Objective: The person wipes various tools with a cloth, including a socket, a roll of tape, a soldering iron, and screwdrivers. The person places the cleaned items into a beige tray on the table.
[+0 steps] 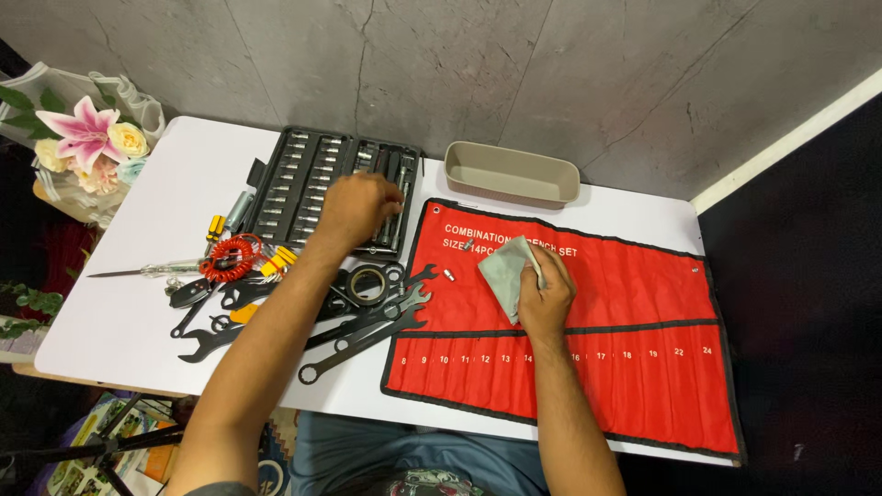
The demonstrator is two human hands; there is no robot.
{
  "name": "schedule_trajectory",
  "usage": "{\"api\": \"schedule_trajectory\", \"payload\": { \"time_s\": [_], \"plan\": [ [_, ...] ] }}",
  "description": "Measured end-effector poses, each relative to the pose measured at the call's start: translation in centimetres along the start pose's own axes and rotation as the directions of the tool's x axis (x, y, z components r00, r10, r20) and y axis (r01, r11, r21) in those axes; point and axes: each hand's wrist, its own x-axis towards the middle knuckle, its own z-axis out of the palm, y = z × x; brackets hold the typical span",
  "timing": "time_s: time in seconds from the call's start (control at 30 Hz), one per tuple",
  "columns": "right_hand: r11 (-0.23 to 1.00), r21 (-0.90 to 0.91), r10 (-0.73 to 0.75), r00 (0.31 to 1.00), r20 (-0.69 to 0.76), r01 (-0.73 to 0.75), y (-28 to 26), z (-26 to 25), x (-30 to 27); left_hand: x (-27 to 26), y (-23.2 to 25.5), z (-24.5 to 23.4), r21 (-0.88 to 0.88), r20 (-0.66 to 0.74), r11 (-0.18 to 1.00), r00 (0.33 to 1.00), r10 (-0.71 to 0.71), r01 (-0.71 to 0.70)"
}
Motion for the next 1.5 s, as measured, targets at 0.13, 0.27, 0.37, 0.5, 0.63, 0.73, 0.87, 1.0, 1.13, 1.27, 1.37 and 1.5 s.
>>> {"api": "schedule_trajectory", "payload": {
  "time_s": [0.13, 0.27, 0.37, 0.5, 0.63, 0.73, 0.87, 1.0, 1.13, 1.27, 1.37, 1.5],
  "plan": [
    [0.997, 0.022, 0.069, 0.997, -0.019, -0.069, 0.1, -0.1, 0.1, -0.7, 4.8, 2.7, -0.102, 0.298, 0.989, 0.945, 0.134, -0.108],
    [0.993, 0.053, 0.107, 0.993, -0.057, -0.104, 0.4, -0.4, 0.1, -1.1, 7.8, 5.0, -0.098, 0.432, 0.971, 0.870, 0.238, -0.217],
    [0.991, 0.044, 0.127, 0.989, -0.077, -0.124, 0.6, -0.4, 0.3, -0.8, 8.6, 5.2, -0.039, 0.506, 0.985, 0.846, 0.167, -0.171],
    [0.992, 0.049, 0.121, 0.988, -0.095, -0.116, 0.7, -0.5, 0.3, 0.1, 10.1, 5.0, -0.241, 0.364, 0.967, 0.917, 0.163, -0.077],
    [0.993, 0.045, 0.112, 0.986, -0.127, -0.107, 0.4, -0.7, 0.3, 0.3, 12.5, 7.3, -0.686, 0.027, 0.727, 0.999, 0.023, 0.002],
    [0.999, -0.034, 0.005, 0.991, -0.135, -0.010, -0.1, -0.6, 0.1, 0.7, 14.8, 11.2, -0.944, -0.026, 0.328, 0.982, -0.185, 0.037],
    [0.990, -0.088, -0.119, 0.992, -0.044, 0.114, -0.6, -0.3, 0.1, -0.2, 14.6, 15.3, -0.996, 0.064, 0.040, 0.969, -0.239, 0.076],
    [0.988, -0.092, -0.123, 0.992, 0.020, 0.125, -0.7, -0.1, 0.1, -1.2, 12.9, 17.1, -0.998, -0.006, 0.065, 0.977, -0.213, 0.008],
    [0.988, -0.124, -0.087, 0.995, 0.042, 0.092, -0.5, 0.1, 0.2, -0.7, 12.2, 17.6, -0.999, 0.025, -0.047, 0.973, -0.230, 0.015],
    [0.995, -0.079, -0.066, 0.997, 0.037, 0.069, -0.4, -0.1, 0.0, -0.8, 12.2, 16.9, -0.996, 0.058, -0.081, 0.943, -0.328, 0.033],
    [0.995, -0.078, -0.061, 0.998, 0.000, 0.061, -0.6, -0.1, -0.1, -0.9, 12.6, 16.1, -0.997, 0.032, -0.078, 0.948, -0.316, 0.008],
    [0.998, -0.052, -0.040, 0.999, -0.004, 0.039, -0.9, 0.0, -0.2, -1.0, 13.4, 15.5, -0.997, -0.047, -0.054, 0.972, -0.229, -0.061]
  ]
}}
